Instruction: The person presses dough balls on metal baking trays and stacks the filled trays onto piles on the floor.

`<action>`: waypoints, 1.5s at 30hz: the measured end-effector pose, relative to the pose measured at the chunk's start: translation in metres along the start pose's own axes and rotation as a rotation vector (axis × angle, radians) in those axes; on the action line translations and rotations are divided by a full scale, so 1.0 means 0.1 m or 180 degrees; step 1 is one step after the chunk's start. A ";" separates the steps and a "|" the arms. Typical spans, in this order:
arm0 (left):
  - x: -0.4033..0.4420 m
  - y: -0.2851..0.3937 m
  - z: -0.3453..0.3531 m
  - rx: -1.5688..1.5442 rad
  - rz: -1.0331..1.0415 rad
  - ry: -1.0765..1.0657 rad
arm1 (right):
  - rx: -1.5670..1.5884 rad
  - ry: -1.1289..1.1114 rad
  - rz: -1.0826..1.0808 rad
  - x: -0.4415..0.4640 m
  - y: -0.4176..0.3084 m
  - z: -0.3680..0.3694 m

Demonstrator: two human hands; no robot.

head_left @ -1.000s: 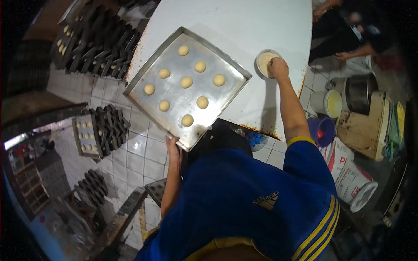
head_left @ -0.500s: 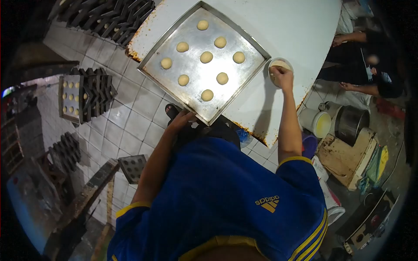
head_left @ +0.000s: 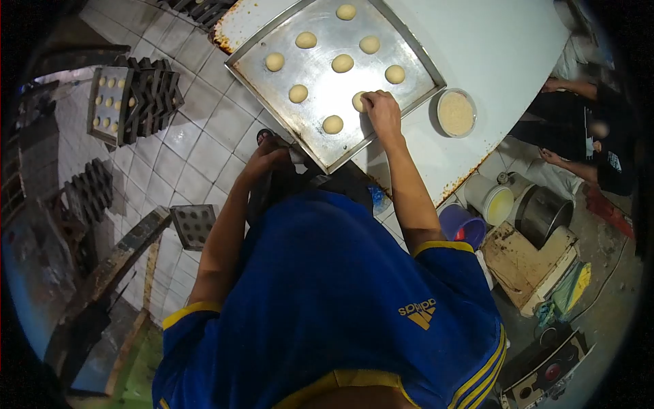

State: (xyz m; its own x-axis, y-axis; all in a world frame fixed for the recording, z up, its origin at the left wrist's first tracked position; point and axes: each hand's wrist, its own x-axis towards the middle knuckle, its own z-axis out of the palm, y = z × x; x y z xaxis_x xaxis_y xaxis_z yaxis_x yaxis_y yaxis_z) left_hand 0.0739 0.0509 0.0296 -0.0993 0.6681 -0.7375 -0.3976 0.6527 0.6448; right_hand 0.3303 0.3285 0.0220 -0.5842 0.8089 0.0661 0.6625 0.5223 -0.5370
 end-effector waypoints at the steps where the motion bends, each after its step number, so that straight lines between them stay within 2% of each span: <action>1: 0.00 -0.02 -0.03 0.0048 -0.0067 0.0088 | 0.0004 -0.0019 -0.0010 -0.02 -0.01 0.02; 4: 0.06 -0.21 -0.20 0.0146 -0.0112 0.0093 | -0.0476 -0.0210 -0.0162 -0.08 -0.08 0.06; 6: 0.06 -0.26 -0.19 0.0134 -0.0088 0.0110 | -0.0897 -0.0041 -0.0293 -0.20 -0.26 0.03; 8: 0.07 -0.30 -0.15 0.0122 -0.0065 0.0110 | -0.1066 -0.0260 -0.0230 -0.36 -0.32 0.08; 10: 0.11 -0.33 -0.08 -0.0567 -0.0111 0.0057 | -0.1267 -0.0139 -0.0415 -0.47 -0.30 0.12; 12: 0.13 -0.29 -0.03 -0.0460 -0.0125 0.0107 | -0.1203 -0.0361 -0.0310 -0.43 -0.23 -0.02; 14: 0.11 -0.26 -0.02 -0.0364 -0.0151 0.0183 | -0.0355 -0.0137 -0.0083 -0.29 -0.01 -0.29; 16: 0.11 -0.25 -0.02 -0.0229 -0.0018 0.0109 | -0.0323 0.0766 0.0542 -0.19 0.47 -0.53; 18: 0.08 -0.28 -0.04 -0.0282 -0.0111 0.0096 | -0.0646 0.1206 0.1154 -0.17 1.00 -0.81; 20: 0.05 -0.27 -0.07 -0.0321 -0.0190 0.0058 | -0.1152 0.1193 0.1611 -0.19 1.36 -1.03; 21: 0.03 -0.27 -0.10 -0.0181 -0.0168 0.0057 | -0.1156 0.1197 0.1610 -0.19 1.44 -1.08; 23: -0.02 -0.27 -0.13 -0.0050 -0.0154 0.0060 | -0.1215 0.0332 0.2048 -0.19 1.55 -1.12; 26: -0.07 -0.27 -0.17 0.0051 -0.0238 0.0136 | -0.1119 0.0189 0.1949 -0.19 1.61 -1.09; 32: -0.16 -0.44 -0.30 0.0050 0.0119 0.0177 | -0.1229 0.0123 0.1941 -0.16 1.65 -1.06; 34: -0.31 -0.28 -0.23 0.0178 -0.0209 0.0513 | -0.1108 0.0282 0.1950 -0.17 1.78 -1.05; 36: -0.33 -0.44 -0.38 0.0206 -0.0168 0.0485 | -0.0977 0.0448 0.1955 -0.15 1.79 -1.05; 38: -0.33 -0.66 -0.57 0.0243 -0.0131 0.0455 | -0.0131 0.0780 0.1655 -0.10 1.69 -1.06; 39: -0.33 -0.74 -0.63 0.0251 -0.0243 0.0593 | -0.0128 0.0782 0.1657 -0.03 1.55 -1.08; 41: -0.37 -0.86 -0.71 0.0266 -0.0370 0.0728 | 0.0504 0.0607 0.1262 0.10 1.27 -1.05; 45: -0.53 -0.90 -0.74 0.0217 -0.0528 0.0952 | 0.0728 0.0313 0.1027 0.40 0.93 -0.77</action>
State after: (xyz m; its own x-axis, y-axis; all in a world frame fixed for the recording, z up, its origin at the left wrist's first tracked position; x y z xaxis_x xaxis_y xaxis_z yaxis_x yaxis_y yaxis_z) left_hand 0.0471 -0.0694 -0.0047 -0.3053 0.4233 -0.8530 -0.3697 0.7728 0.5158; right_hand 0.4043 0.4304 0.0398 -0.3083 0.9492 -0.0624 0.6766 0.1728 -0.7158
